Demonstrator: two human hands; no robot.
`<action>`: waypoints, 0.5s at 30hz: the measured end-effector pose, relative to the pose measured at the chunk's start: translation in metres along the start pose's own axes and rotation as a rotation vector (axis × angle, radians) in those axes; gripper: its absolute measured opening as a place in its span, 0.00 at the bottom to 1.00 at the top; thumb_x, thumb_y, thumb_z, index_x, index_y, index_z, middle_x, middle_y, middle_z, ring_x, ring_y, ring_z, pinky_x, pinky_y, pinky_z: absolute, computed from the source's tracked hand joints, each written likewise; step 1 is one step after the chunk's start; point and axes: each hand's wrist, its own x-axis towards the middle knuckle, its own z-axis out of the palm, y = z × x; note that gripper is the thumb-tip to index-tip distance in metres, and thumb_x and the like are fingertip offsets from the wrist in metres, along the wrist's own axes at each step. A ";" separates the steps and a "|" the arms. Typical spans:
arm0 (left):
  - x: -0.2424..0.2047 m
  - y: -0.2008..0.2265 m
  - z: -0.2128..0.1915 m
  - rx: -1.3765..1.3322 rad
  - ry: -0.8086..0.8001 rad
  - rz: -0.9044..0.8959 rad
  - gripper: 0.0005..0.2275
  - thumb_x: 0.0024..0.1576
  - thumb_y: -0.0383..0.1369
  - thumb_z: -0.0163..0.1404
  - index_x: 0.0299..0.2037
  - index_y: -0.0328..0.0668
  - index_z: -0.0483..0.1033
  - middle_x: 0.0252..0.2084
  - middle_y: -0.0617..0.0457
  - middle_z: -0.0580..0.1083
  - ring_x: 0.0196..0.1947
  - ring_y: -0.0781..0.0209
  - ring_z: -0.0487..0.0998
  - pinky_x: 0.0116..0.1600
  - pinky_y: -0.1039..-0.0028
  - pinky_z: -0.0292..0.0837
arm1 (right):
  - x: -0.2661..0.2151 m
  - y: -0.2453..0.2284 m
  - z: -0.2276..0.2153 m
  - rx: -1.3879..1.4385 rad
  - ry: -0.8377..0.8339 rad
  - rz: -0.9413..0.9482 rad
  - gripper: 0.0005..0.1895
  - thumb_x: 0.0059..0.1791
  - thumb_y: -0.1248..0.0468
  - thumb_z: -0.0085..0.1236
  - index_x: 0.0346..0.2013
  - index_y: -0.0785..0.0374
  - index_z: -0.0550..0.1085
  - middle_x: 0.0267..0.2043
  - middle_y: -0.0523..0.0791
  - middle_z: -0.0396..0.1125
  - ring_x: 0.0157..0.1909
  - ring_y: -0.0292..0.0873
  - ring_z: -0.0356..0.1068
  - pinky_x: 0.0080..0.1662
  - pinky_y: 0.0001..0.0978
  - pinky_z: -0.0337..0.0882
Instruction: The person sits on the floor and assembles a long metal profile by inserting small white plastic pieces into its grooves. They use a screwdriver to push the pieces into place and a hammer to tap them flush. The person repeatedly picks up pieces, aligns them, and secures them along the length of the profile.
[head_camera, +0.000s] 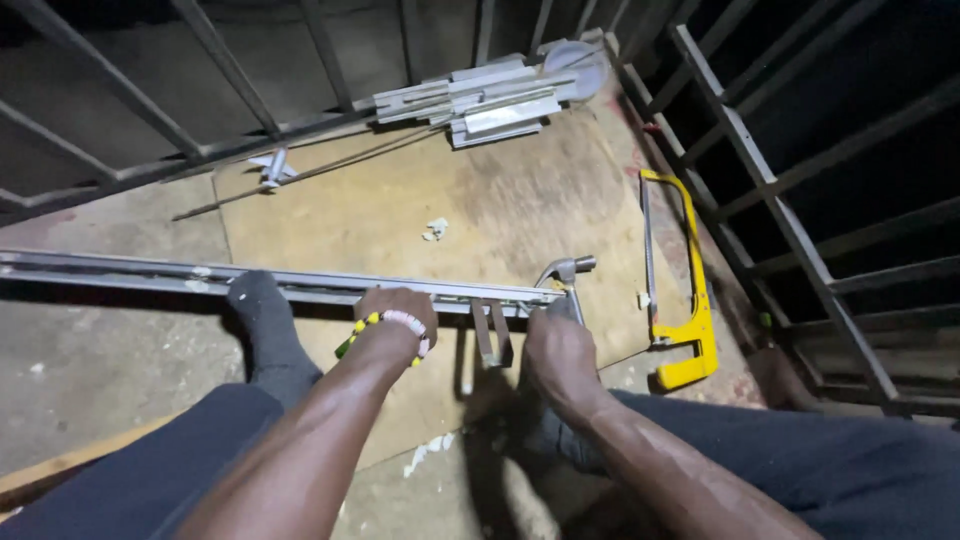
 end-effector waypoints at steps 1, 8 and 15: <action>0.012 0.002 0.007 -0.002 0.011 -0.004 0.08 0.51 0.42 0.64 0.38 0.57 0.89 0.39 0.60 0.86 0.50 0.55 0.87 0.46 0.55 0.82 | 0.015 0.009 0.021 -0.002 0.011 -0.002 0.09 0.48 0.62 0.50 0.23 0.52 0.75 0.17 0.45 0.66 0.24 0.51 0.76 0.28 0.47 0.75; -0.032 0.000 -0.025 0.039 -0.246 0.022 0.16 0.63 0.43 0.52 0.54 0.46 0.80 0.58 0.51 0.77 0.63 0.48 0.77 0.57 0.52 0.76 | 0.059 0.027 0.054 0.052 -0.310 -0.119 0.11 0.47 0.59 0.53 0.26 0.58 0.80 0.22 0.50 0.72 0.31 0.55 0.79 0.31 0.48 0.77; 0.000 0.001 0.010 0.007 -0.282 -0.005 0.20 0.65 0.34 0.42 0.66 0.43 0.76 0.65 0.49 0.78 0.70 0.48 0.74 0.63 0.36 0.73 | 0.121 0.038 0.015 0.060 -0.674 -0.088 0.16 0.48 0.60 0.53 0.36 0.67 0.85 0.29 0.55 0.76 0.40 0.64 0.81 0.39 0.62 0.80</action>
